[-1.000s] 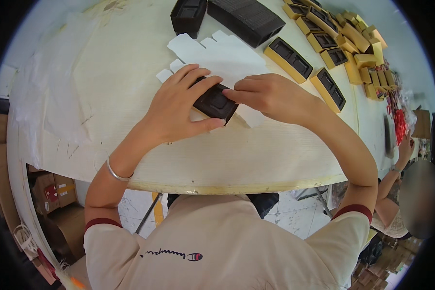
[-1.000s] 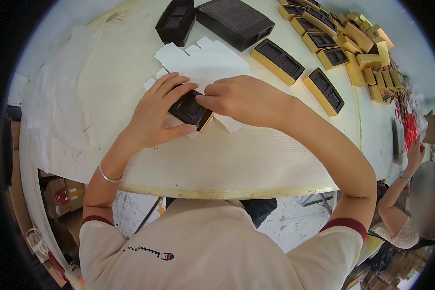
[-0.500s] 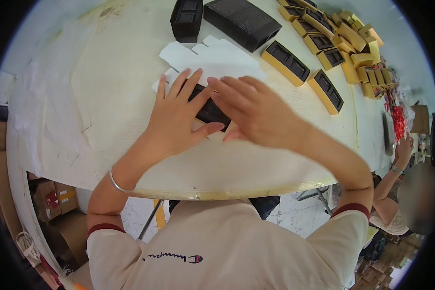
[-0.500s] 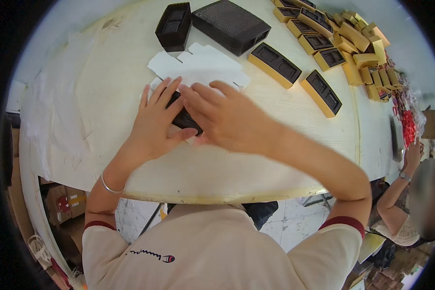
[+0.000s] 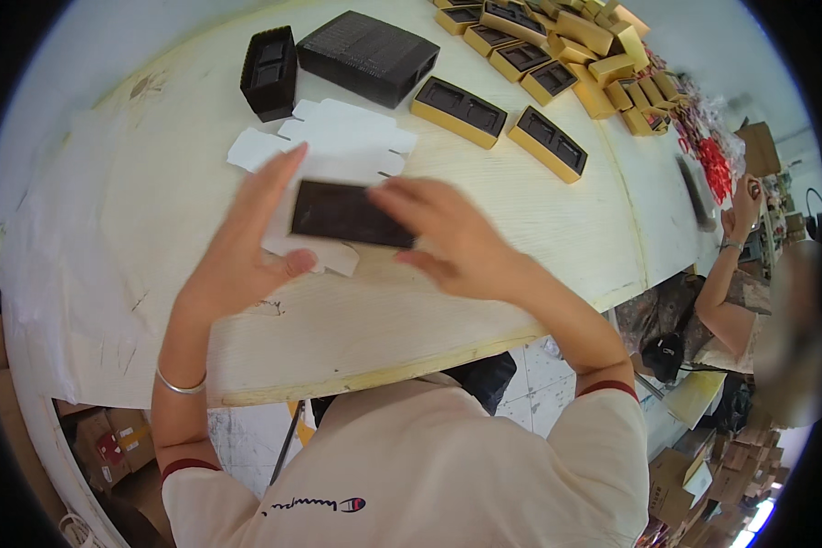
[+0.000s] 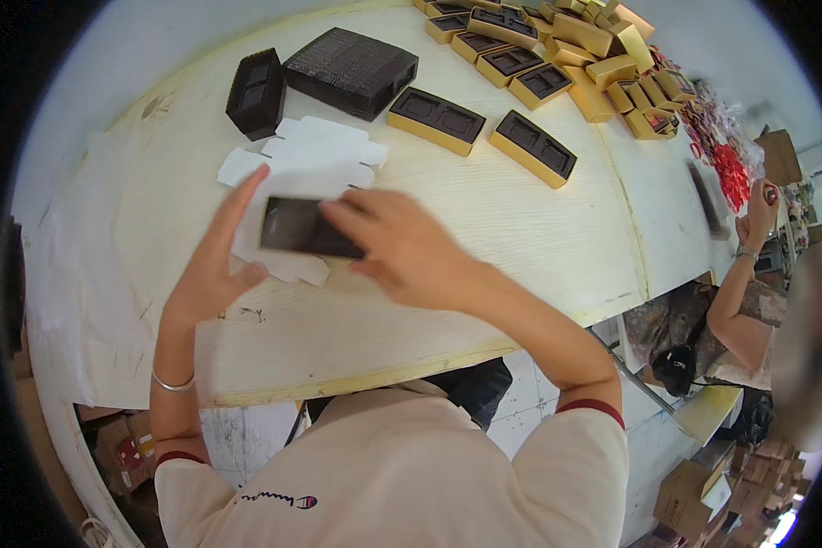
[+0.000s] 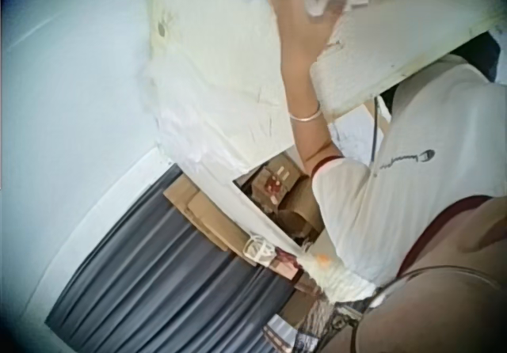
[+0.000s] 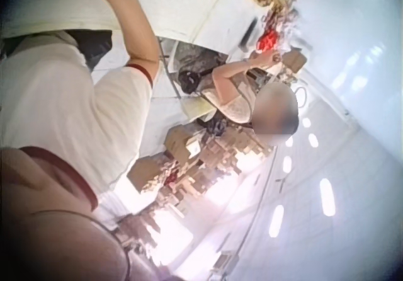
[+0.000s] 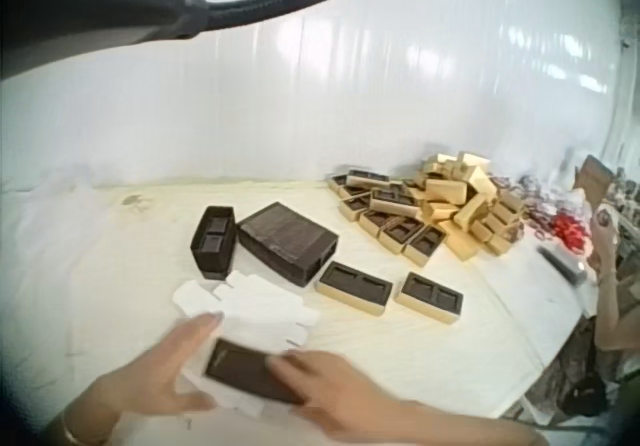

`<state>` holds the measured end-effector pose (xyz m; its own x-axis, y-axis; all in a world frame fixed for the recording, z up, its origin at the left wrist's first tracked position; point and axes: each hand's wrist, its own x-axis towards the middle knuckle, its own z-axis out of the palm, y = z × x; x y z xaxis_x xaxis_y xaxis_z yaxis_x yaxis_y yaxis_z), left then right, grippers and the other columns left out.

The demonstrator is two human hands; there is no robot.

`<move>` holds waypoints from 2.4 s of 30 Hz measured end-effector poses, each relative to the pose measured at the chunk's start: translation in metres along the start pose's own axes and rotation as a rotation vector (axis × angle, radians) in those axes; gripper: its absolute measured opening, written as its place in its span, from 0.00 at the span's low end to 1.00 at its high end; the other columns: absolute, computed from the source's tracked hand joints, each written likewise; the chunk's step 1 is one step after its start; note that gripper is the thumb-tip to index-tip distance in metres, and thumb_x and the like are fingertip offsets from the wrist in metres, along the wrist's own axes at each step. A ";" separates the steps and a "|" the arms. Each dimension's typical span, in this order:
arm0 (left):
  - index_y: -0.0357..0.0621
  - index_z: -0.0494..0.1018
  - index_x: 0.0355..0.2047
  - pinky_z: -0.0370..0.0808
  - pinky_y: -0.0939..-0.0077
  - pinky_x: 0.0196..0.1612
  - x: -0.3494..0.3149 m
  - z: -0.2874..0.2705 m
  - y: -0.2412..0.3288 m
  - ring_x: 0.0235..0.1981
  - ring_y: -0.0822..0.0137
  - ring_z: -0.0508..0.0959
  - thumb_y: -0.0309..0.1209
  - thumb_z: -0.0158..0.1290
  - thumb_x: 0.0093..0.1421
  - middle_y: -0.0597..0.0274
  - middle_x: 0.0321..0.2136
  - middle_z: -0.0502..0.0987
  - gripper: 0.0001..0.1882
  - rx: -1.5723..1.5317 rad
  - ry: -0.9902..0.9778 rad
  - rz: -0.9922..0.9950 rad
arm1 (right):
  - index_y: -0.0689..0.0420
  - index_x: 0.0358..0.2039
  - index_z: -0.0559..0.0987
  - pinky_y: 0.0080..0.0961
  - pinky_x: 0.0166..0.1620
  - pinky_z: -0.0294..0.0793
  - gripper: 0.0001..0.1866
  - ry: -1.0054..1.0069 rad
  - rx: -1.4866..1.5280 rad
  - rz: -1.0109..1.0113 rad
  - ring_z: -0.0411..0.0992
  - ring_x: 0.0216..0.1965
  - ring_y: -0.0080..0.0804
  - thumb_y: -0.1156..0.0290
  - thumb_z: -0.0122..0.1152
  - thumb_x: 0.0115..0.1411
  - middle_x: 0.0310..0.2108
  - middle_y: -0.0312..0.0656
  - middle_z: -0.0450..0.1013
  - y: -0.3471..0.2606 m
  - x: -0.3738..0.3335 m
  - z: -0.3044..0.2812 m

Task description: The person folds flat white cardboard pieces into small rectangular boxes and inserts black plastic trays into them. The person repeats this process multiple times, stacking the finished boxes on the table.

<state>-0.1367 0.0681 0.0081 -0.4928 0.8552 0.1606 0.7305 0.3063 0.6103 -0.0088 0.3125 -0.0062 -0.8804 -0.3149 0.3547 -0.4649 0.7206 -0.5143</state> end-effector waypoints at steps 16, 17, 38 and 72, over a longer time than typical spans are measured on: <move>0.41 0.59 0.61 0.55 0.47 0.61 -0.042 0.054 0.029 0.60 0.43 0.59 0.51 0.62 0.45 0.40 0.60 0.57 0.47 0.607 -0.043 -0.142 | 0.59 0.49 0.74 0.39 0.60 0.62 0.24 0.101 -0.271 0.177 0.62 0.58 0.48 0.71 0.66 0.51 0.57 0.49 0.65 0.030 -0.060 -0.031; 0.40 0.62 0.59 0.57 0.50 0.60 -0.041 0.051 0.027 0.59 0.45 0.60 0.50 0.63 0.45 0.42 0.58 0.60 0.45 0.568 -0.038 -0.139 | 0.60 0.48 0.74 0.39 0.58 0.63 0.25 0.050 -0.287 0.041 0.63 0.57 0.48 0.69 0.67 0.48 0.55 0.49 0.67 0.014 -0.042 -0.016; 0.41 0.75 0.32 0.71 0.67 0.36 -0.018 0.049 0.000 0.34 0.61 0.74 0.31 0.56 0.55 0.60 0.33 0.75 0.07 0.342 0.239 -0.209 | 0.60 0.36 0.76 0.33 0.40 0.70 0.10 0.085 -0.340 -0.090 0.71 0.38 0.40 0.73 0.60 0.52 0.33 0.44 0.73 0.001 0.026 0.039; 0.38 0.70 0.45 0.72 0.76 0.40 -0.023 0.043 0.049 0.39 0.72 0.73 0.38 0.52 0.63 0.63 0.39 0.74 0.17 -1.047 0.383 -0.382 | 0.56 0.37 0.77 0.32 0.39 0.72 0.13 0.097 -0.161 -0.126 0.72 0.36 0.43 0.67 0.63 0.51 0.37 0.47 0.72 -0.055 0.037 0.035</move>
<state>-0.0697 0.0812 0.0012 -0.8355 0.5465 -0.0575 -0.1521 -0.1294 0.9799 -0.0193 0.2397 0.0083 -0.7996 -0.3530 0.4858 -0.5427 0.7712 -0.3329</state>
